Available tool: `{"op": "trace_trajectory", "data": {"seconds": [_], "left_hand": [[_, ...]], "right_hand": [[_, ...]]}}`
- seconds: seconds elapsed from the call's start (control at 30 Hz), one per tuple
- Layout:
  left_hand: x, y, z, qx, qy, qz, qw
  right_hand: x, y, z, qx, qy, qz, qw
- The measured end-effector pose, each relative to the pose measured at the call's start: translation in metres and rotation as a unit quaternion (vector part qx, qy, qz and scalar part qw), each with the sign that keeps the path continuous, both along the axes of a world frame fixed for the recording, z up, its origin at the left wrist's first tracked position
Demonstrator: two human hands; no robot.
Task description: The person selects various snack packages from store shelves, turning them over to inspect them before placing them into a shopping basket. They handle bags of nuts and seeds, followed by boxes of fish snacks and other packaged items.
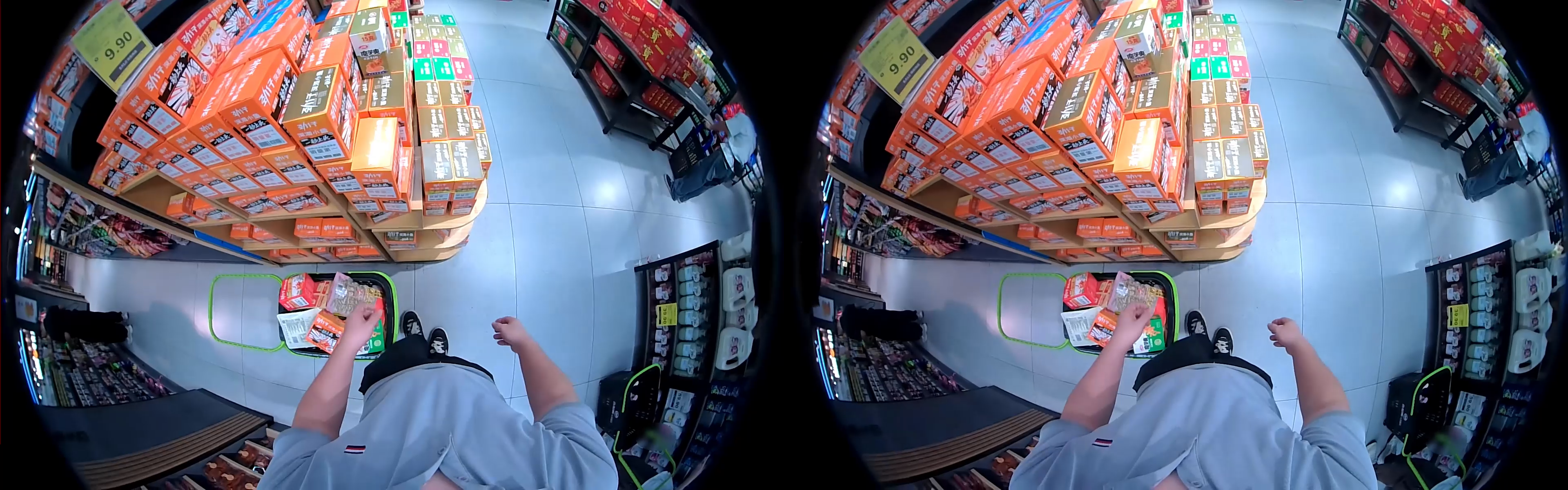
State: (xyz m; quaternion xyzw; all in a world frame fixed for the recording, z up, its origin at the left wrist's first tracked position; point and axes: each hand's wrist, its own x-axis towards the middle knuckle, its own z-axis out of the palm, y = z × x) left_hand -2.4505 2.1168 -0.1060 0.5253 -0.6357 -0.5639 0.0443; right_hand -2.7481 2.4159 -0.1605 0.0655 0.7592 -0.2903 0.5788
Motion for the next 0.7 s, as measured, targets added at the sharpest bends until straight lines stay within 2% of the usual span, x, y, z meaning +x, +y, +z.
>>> {"op": "trace_trajectory", "data": {"seconds": [0.07,0.1,0.13,0.2,0.27,0.3,0.37,0.5,0.57,0.7], "left_hand": [[-0.029,-0.017,0.010,-0.016,0.078,-0.019,0.997],[-0.044,-0.025,0.016,-0.016,0.081,-0.018,0.996],[-0.062,-0.032,0.028,-0.031,0.121,0.009,0.992],[-0.096,-0.048,0.055,-0.047,0.163,0.035,0.985],[-0.128,-0.069,0.085,-0.176,0.193,0.042,0.964],[-0.142,-0.080,0.102,-0.178,0.200,0.037,0.963],[-0.164,-0.097,0.127,-0.290,0.183,0.049,0.938],[-0.186,-0.126,0.123,-0.214,0.164,0.042,0.962],[-0.195,-0.124,0.128,-0.237,0.146,0.031,0.960],[-0.206,-0.128,0.108,-0.259,0.124,0.037,0.957]], "right_hand": [[-0.007,-0.025,0.012,-0.042,0.002,0.018,0.999],[-0.012,-0.037,0.016,-0.062,0.005,0.024,0.998],[-0.017,-0.053,0.024,-0.062,0.008,0.024,0.998],[-0.027,-0.089,0.047,-0.136,0.043,0.030,0.989],[-0.039,-0.130,0.074,-0.185,0.063,0.042,0.980],[-0.045,-0.150,0.091,-0.231,0.079,0.055,0.968],[-0.056,-0.196,0.131,-0.297,0.102,0.087,0.946],[-0.070,-0.265,0.176,-0.375,0.129,0.111,0.911],[-0.077,-0.287,0.192,-0.432,0.071,0.114,0.892],[-0.114,-0.328,0.208,-0.473,0.086,0.166,0.861]]}}
